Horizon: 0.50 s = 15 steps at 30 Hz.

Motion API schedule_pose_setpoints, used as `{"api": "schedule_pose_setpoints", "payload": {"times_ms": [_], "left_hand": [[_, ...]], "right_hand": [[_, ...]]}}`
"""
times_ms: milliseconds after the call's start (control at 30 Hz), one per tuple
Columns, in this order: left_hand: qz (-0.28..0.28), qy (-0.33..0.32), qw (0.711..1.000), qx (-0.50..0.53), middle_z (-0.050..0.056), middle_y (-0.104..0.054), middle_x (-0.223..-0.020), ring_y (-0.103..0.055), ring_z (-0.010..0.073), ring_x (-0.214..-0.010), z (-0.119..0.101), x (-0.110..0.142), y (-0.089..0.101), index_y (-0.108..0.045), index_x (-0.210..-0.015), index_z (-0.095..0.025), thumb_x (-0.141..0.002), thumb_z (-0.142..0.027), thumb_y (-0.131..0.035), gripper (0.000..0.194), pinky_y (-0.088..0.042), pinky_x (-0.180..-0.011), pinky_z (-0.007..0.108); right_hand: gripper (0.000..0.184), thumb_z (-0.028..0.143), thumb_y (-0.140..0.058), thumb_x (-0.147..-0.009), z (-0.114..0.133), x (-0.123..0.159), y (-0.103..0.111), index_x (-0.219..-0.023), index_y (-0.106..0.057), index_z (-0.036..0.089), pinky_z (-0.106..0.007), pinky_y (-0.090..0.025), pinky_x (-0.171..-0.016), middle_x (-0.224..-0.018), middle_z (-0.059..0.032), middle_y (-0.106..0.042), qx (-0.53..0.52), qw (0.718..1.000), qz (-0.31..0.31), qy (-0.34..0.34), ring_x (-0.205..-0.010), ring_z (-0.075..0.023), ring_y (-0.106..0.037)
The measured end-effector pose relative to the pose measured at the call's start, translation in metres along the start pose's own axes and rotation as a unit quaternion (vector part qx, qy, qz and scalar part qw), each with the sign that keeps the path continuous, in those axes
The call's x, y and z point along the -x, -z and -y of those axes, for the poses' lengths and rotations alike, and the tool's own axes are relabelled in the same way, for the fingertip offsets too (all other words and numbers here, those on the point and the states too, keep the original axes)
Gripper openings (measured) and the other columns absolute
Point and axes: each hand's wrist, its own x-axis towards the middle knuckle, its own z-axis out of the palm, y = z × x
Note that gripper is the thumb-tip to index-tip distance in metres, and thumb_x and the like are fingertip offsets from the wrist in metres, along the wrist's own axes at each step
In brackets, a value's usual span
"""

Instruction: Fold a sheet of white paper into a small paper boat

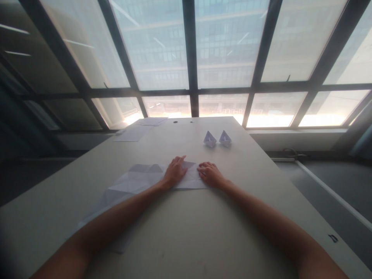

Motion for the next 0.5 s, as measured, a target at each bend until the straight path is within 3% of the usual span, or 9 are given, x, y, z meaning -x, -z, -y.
{"api": "schedule_pose_setpoints", "payload": {"times_ms": [133,200,300,400,500], "left_hand": [[-0.017,-0.072,0.991,0.108,0.007,-0.059,-0.115,-0.06,0.0201,-0.103,-0.0038,-0.0002,0.0029,-0.043,-0.144,-0.024,-0.086,-0.007,-0.056,0.062,-0.051,-0.096,0.033],[0.009,-0.116,0.983,0.144,0.006,-0.062,-0.115,-0.062,0.0181,-0.103,-0.005,0.0004,-0.0004,-0.049,-0.14,-0.023,-0.088,-0.006,-0.052,0.055,-0.051,-0.097,0.031],[0.082,-0.197,0.966,0.147,0.007,-0.061,-0.129,-0.058,0.019,-0.12,-0.0057,0.0015,-0.0051,-0.06,-0.131,-0.022,-0.09,-0.006,-0.047,0.046,-0.045,-0.108,0.033],[0.151,-0.246,0.95,0.121,0.008,-0.05,-0.147,-0.045,0.0213,-0.138,-0.0073,0.0024,-0.0037,-0.053,-0.14,-0.022,-0.094,-0.015,-0.049,0.047,-0.034,-0.117,0.037],[0.193,-0.255,0.943,0.095,0.009,-0.04,-0.155,-0.035,0.0241,-0.144,-0.0097,0.0028,0.0008,-0.041,-0.15,-0.021,-0.1,-0.034,-0.047,0.052,-0.027,-0.121,0.042]], "right_hand": [[0.03,0.025,-0.057,-0.094,0.0007,-0.0004,0.0006,-0.121,-0.07,0.026,-0.042,-0.041,-0.102,-0.126,-0.0091,-0.065,0.003,1.0,-0.002,-0.001,-0.119,-0.0261,-0.055],[0.03,0.024,-0.058,-0.094,0.0012,-0.0006,0.0007,-0.122,-0.07,0.025,-0.042,-0.04,-0.103,-0.126,-0.0094,-0.065,0.004,1.0,-0.001,-0.004,-0.12,-0.026,-0.055],[0.031,0.023,-0.057,-0.094,0.002,-0.0008,0.0007,-0.123,-0.069,0.025,-0.042,-0.04,-0.104,-0.125,-0.0097,-0.066,0.005,1.0,-0.002,-0.009,-0.12,-0.0257,-0.055],[0.032,0.023,-0.056,-0.095,0.0024,-0.0006,0.0002,-0.124,-0.068,0.023,-0.041,-0.041,-0.103,-0.124,-0.0096,-0.066,0.005,1.0,-0.008,-0.008,-0.12,-0.0257,-0.055],[0.033,0.022,-0.056,-0.094,0.0024,-0.0003,-0.0003,-0.126,-0.067,0.022,-0.04,-0.041,-0.104,-0.126,-0.0099,-0.066,0.006,1.0,-0.009,-0.009,-0.121,-0.0256,-0.054]]}}
